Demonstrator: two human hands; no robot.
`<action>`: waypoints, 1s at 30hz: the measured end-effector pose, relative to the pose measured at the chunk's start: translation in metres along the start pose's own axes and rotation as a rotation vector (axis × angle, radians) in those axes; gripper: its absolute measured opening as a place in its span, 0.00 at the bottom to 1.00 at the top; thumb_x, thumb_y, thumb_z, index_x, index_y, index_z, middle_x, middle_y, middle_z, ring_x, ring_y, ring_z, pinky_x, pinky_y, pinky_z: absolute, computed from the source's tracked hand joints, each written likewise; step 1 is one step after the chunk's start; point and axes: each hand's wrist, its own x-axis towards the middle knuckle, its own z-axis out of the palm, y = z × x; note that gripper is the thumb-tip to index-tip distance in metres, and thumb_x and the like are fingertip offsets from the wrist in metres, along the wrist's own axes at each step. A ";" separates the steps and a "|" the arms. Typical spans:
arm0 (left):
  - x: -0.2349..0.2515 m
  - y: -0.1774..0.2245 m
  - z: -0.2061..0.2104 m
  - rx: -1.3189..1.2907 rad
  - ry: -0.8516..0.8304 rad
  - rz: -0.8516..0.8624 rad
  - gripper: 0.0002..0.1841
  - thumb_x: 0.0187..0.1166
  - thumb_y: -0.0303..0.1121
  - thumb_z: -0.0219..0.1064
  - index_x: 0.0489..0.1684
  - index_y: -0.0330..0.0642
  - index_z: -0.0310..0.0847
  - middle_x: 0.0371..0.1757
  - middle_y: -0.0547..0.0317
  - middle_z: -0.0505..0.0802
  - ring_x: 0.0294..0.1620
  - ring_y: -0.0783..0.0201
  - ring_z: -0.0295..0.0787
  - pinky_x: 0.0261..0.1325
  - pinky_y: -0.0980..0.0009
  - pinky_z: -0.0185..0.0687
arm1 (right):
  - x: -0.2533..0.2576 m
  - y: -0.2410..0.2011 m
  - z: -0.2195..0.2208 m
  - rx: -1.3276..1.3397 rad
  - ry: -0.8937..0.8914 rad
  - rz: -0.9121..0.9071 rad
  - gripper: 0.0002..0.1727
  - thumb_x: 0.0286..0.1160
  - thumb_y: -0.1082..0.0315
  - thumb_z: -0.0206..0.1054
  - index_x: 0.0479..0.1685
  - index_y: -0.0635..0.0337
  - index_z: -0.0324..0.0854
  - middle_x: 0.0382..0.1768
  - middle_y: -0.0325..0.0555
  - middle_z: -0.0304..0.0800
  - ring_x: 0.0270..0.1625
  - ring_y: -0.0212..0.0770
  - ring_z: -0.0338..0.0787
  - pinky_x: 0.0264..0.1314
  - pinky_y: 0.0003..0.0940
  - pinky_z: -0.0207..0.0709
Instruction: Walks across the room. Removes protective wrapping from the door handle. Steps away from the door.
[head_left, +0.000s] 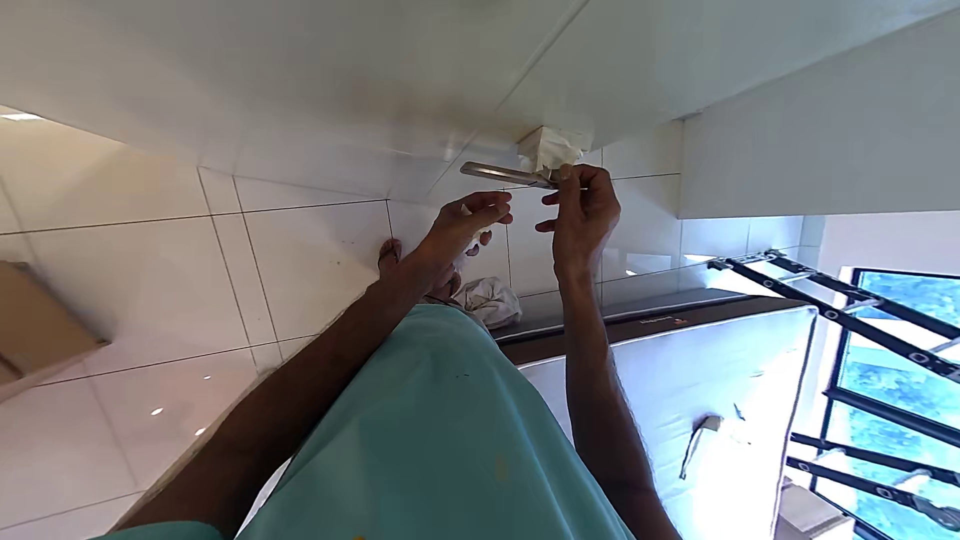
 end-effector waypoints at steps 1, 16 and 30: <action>-0.001 0.001 0.003 0.000 0.002 0.031 0.16 0.88 0.38 0.64 0.68 0.47 0.84 0.48 0.60 0.95 0.25 0.75 0.80 0.21 0.83 0.67 | -0.001 0.002 -0.001 -0.003 -0.014 0.009 0.13 0.87 0.57 0.66 0.50 0.58 0.82 0.38 0.41 0.91 0.31 0.36 0.94 0.22 0.32 0.89; 0.001 0.021 0.029 -0.038 0.199 0.038 0.18 0.89 0.50 0.60 0.55 0.45 0.83 0.39 0.61 0.93 0.20 0.73 0.78 0.17 0.82 0.64 | 0.004 0.005 -0.003 0.685 -0.063 0.508 0.12 0.90 0.60 0.62 0.56 0.56 0.85 0.40 0.42 0.90 0.27 0.29 0.85 0.20 0.18 0.73; 0.002 0.020 0.032 -0.062 0.228 0.073 0.17 0.88 0.48 0.62 0.54 0.43 0.82 0.39 0.60 0.93 0.19 0.74 0.78 0.16 0.83 0.64 | 0.018 0.005 -0.016 0.398 -0.074 0.303 0.05 0.84 0.72 0.66 0.42 0.63 0.86 0.28 0.40 0.86 0.19 0.27 0.78 0.15 0.18 0.69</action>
